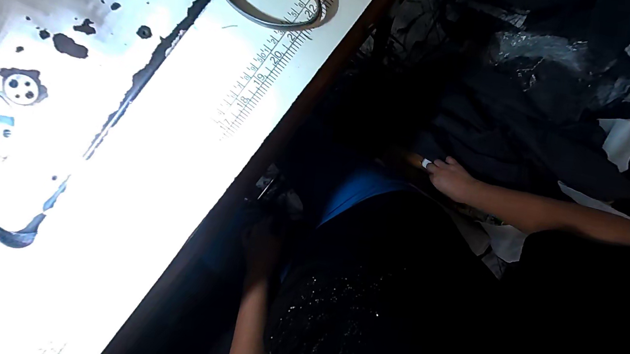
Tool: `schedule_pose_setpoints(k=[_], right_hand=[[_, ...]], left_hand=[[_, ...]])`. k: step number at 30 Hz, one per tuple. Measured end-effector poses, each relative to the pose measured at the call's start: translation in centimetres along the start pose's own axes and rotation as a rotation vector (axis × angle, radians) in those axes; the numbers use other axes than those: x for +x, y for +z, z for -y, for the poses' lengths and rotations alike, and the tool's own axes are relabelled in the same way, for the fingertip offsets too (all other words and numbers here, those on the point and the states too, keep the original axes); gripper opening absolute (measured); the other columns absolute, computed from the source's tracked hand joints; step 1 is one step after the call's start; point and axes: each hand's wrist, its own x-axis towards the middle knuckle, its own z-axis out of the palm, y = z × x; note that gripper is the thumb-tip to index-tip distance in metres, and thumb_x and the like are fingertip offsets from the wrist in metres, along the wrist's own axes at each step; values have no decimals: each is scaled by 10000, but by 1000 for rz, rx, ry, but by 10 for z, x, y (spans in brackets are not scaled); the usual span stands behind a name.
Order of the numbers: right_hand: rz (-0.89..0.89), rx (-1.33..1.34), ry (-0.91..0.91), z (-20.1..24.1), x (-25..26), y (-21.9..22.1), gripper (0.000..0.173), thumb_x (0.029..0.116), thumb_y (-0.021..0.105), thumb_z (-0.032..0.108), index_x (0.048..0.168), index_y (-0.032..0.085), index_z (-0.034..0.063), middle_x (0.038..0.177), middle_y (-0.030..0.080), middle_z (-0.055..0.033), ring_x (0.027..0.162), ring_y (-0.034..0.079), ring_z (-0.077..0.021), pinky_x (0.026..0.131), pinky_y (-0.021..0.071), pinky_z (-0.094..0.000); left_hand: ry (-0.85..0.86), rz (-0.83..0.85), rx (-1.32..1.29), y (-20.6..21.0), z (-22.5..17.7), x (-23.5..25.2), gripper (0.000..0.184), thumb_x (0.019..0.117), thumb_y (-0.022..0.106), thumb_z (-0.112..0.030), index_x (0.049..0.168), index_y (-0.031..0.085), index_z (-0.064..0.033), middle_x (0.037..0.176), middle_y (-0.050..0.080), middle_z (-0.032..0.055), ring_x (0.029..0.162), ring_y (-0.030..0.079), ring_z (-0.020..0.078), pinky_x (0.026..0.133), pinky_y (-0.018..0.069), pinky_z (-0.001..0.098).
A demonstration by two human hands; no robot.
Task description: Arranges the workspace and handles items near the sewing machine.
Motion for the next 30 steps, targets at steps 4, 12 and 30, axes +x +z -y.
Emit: schedule_pose_setpoints(k=[4,12,30], right_hand=[[-20,-21,-3,-1,1,2,197,956,540,-116,1068,701,-102,1255,625,-243,1204,575,-432,1009,431,-579],[28,-24,51,10,-2,-1,209,965,515,-136,1082,688,-132,1317,593,-272,1266,535,-452,1038,401,-593],[147,36,181,11,-5,-4,246,1002,484,-85,1184,648,-112,1217,651,-277,1185,603,-449,1031,414,-587]], left_hand=[[1,7,8,-2,-1,-1,362,1080,506,-277,1280,690,-38,1295,681,200,1284,592,386,1162,279,625],[-4,21,16,-4,-4,-2,365,1082,502,-280,1294,684,-45,1314,674,191,1311,573,380,1172,263,623],[6,13,18,-5,-4,-3,362,1082,498,-270,1286,687,-38,1311,672,202,1301,580,386,1168,268,623]])
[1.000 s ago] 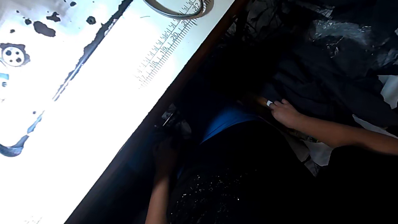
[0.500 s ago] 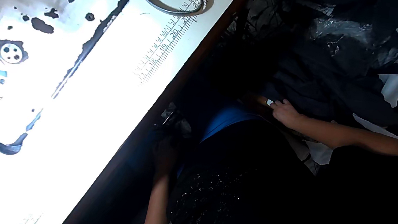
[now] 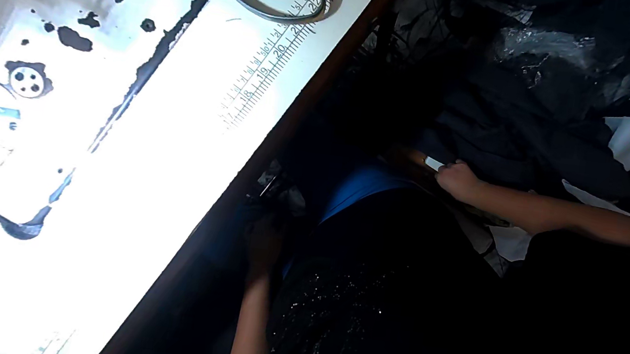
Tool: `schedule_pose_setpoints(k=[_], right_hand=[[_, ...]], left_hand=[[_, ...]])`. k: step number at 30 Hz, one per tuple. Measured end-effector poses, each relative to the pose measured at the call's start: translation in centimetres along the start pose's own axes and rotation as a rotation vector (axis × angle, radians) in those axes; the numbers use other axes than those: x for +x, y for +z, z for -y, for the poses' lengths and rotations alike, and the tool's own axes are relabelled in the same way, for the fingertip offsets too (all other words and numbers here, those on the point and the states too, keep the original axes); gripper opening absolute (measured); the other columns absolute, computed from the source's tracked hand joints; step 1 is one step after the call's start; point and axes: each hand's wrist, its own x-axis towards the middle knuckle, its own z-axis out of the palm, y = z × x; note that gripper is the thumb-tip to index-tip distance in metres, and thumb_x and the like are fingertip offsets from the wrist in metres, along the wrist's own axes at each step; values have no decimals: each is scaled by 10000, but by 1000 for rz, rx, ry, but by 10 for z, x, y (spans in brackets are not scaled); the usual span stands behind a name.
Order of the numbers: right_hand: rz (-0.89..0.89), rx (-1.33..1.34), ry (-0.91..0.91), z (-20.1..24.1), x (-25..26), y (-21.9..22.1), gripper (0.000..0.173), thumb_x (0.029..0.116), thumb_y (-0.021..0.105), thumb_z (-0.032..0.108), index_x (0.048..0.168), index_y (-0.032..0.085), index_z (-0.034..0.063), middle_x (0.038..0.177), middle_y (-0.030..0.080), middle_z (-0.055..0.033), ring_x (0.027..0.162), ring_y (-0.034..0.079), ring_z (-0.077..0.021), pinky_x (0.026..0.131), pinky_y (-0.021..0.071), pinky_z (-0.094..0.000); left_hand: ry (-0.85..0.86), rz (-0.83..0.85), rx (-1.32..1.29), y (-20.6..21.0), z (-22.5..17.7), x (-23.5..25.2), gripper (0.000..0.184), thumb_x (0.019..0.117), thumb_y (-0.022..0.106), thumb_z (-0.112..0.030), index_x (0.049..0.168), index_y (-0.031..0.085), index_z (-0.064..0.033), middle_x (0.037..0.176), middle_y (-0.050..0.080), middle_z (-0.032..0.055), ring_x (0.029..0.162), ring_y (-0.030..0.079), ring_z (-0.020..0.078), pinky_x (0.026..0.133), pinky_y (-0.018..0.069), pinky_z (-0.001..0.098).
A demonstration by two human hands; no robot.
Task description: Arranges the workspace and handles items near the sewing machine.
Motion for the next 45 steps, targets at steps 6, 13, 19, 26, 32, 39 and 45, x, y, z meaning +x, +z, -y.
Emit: schedule_pose_setpoints(k=[6,13,19,26,32,39,45], right_hand=[[-310,146,-253,-18,7,9,289,989,516,-93,1243,645,-49,1237,642,-269,1184,608,-474,975,470,-607],[-196,82,-297,-11,14,-4,286,1031,444,-66,1243,630,-112,1334,604,-281,1289,553,-459,1074,417,-572],[-129,66,-258,-2,17,-11,287,1043,415,-65,1245,606,-136,1321,590,-305,1276,552,-473,1059,439,-556],[-315,380,-203,-9,21,-4,250,952,590,-56,1182,686,-73,1238,636,-291,1133,636,-454,968,500,-593],[-182,1543,-100,-28,18,-31,194,1005,368,-48,979,558,-24,925,600,-50,813,618,-96,806,534,-281],[-137,511,-236,-9,14,-34,246,880,685,-76,1125,696,-83,1137,671,-246,1067,644,-379,968,496,-545],[-134,8,-229,-7,16,1,267,1004,456,-108,1181,656,-118,1290,635,-248,1238,584,-422,1053,417,-550]], left_hand=[[-13,-3,8,3,1,2,372,1080,504,-283,1294,681,-35,1313,670,204,1305,575,389,1170,275,617],[-6,-4,-12,0,-1,0,358,1078,509,-261,1296,679,-33,1313,668,211,1308,570,399,1168,270,619],[3,-8,-15,0,1,0,356,1078,509,-268,1293,687,-47,1311,675,194,1297,586,378,1170,270,616],[-13,4,-27,-3,-2,-1,357,1077,513,-267,1302,680,-45,1315,670,204,1301,578,393,1162,276,633],[10,-13,-47,3,3,3,348,1071,528,-268,1293,692,-56,1303,680,195,1288,586,401,1160,278,634],[7,-32,-20,3,4,1,354,1072,522,-269,1288,690,-43,1302,679,202,1285,590,395,1160,278,632],[-22,-11,-22,1,1,0,365,1076,517,-275,1298,683,-39,1317,669,205,1305,577,390,1171,275,615]])
